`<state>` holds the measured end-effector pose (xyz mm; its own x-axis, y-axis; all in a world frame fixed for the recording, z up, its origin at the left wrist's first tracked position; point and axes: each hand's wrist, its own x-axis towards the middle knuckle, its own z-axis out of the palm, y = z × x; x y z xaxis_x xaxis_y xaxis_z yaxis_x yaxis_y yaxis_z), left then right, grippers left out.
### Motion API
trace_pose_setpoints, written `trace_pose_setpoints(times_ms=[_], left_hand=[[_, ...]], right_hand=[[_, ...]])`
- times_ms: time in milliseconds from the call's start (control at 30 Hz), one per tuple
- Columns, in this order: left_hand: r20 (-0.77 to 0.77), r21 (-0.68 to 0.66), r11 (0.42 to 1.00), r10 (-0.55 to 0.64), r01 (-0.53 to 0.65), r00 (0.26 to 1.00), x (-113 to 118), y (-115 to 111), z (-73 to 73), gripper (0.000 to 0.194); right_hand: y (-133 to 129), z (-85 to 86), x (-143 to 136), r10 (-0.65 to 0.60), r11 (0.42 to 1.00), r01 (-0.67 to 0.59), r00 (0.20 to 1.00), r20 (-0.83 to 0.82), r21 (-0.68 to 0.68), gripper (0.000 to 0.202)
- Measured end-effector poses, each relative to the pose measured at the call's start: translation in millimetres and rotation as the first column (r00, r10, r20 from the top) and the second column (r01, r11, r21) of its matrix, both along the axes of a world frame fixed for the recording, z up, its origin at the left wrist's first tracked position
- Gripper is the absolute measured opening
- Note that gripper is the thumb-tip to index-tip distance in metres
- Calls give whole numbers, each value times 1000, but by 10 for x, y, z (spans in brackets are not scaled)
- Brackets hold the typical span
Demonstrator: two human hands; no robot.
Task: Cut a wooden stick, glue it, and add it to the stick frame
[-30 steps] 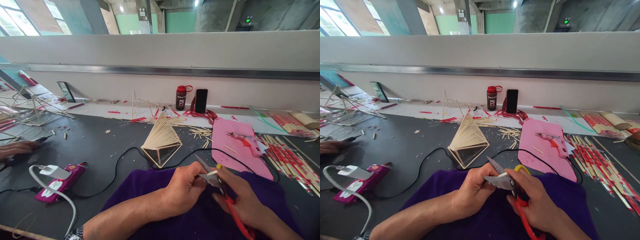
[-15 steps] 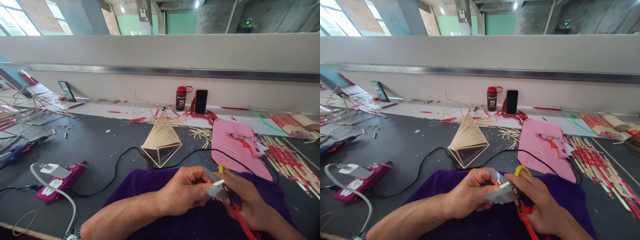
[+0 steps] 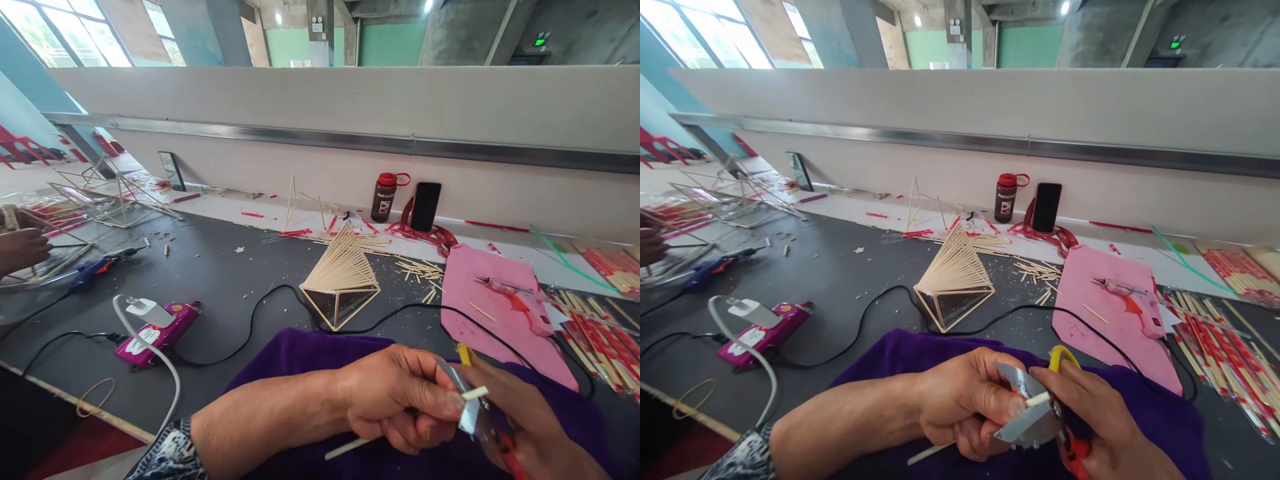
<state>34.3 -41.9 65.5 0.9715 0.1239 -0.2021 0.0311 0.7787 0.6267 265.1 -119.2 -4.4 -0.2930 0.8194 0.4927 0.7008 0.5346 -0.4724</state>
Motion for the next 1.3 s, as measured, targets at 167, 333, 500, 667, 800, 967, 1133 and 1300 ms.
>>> trace_pose_setpoints(times_ms=[167,333,500,667,800,967,1133,1300], left_hand=[[-147,401,879,338,-256,930,35,116,-26,16],[-53,727,588,562,-354,825,51,124,-55,9],[108,811,410,594,-416,797,56,59,-129,6],[150,870,306,582,-386,800,51,80,-160,6],[176,879,277,567,-388,805,26,87,-116,9],[132,762,491,521,-423,843,18,85,-88,3],[42,539,734,467,-413,883,33,87,-69,21],[-64,407,863,353,-299,933,4,117,-27,24]], right_hand=[[105,32,-78,-15,999,17,998,56,-38,50],[99,-69,-130,-129,992,128,988,89,22,49],[67,-108,-191,-153,986,147,985,79,79,44],[79,-19,-250,-158,986,155,987,42,68,48],[79,19,-287,-145,988,144,989,19,58,50],[79,-8,-292,-103,994,103,995,-14,44,55],[93,-28,-247,-43,990,44,999,-4,132,56],[117,-9,-215,-5,990,4,1000,7,144,57]])
